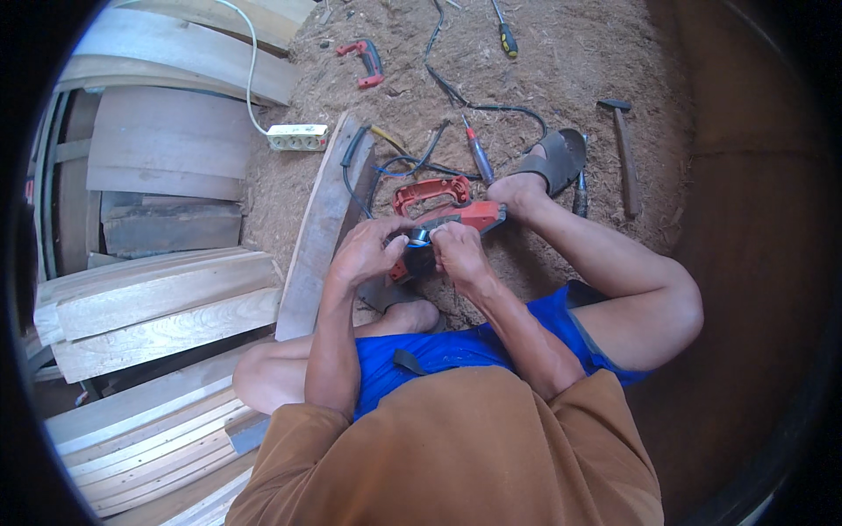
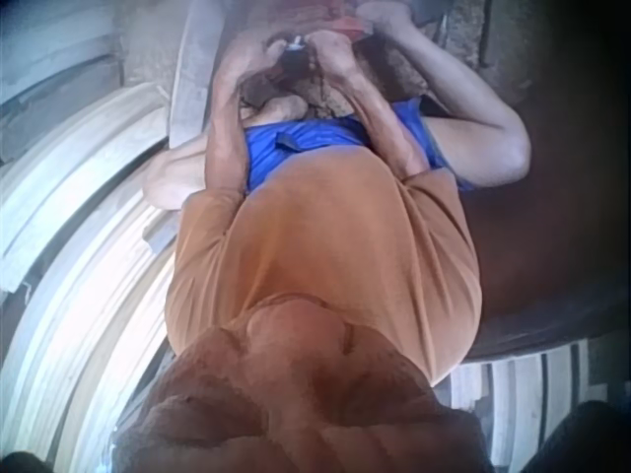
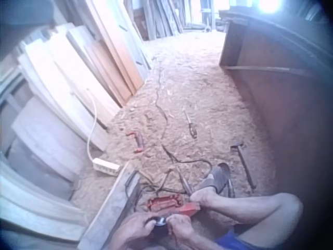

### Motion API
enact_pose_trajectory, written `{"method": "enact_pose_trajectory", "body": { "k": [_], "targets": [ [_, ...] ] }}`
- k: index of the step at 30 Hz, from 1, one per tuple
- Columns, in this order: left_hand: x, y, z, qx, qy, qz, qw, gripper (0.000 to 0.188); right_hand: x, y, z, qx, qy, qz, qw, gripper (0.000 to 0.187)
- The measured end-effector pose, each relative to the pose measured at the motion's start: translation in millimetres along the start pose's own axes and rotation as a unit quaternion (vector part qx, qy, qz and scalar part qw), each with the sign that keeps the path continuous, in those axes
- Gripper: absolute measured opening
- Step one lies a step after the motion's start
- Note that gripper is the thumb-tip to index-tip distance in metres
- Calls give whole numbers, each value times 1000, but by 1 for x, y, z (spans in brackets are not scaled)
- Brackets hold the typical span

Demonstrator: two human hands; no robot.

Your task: The person disassembles the housing of a red power saw by hand, removing a component and handling small electrical wires inside the tool.

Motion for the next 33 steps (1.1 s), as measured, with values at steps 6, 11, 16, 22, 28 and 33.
{"method": "enact_pose_trajectory", "body": {
  "k": [6,11,16,22,28,33],
  "targets": [
    [-5,-8,0,-132,29,-37,990,33,-5,4,0,-8,52,-40,998,14],
    [1,-5,-10,-56,57,1,997,36,4,-2,2,1,7,-84,996,12],
    [-2,1,-4,-20,74,16,997,27,3,2,-2,-4,14,-43,999,13],
    [-1,17,19,11,56,69,996,32,9,4,-5,14,15,-5,1000,14],
    [-6,49,37,150,44,-29,987,39,8,-7,5,25,11,15,1000,16],
    [4,29,31,30,-1,75,997,31,4,-28,17,-5,-53,60,997,30]
  ]
}}
Point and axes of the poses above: each hand's wrist, its own z-axis away from the middle knuckle, its own x-axis out of the palm, y = z × x, the point moved 7 cm from there along -z, towards the middle knuckle, and after that the axes turned 9 degrees about z, right-handed, at the moved point
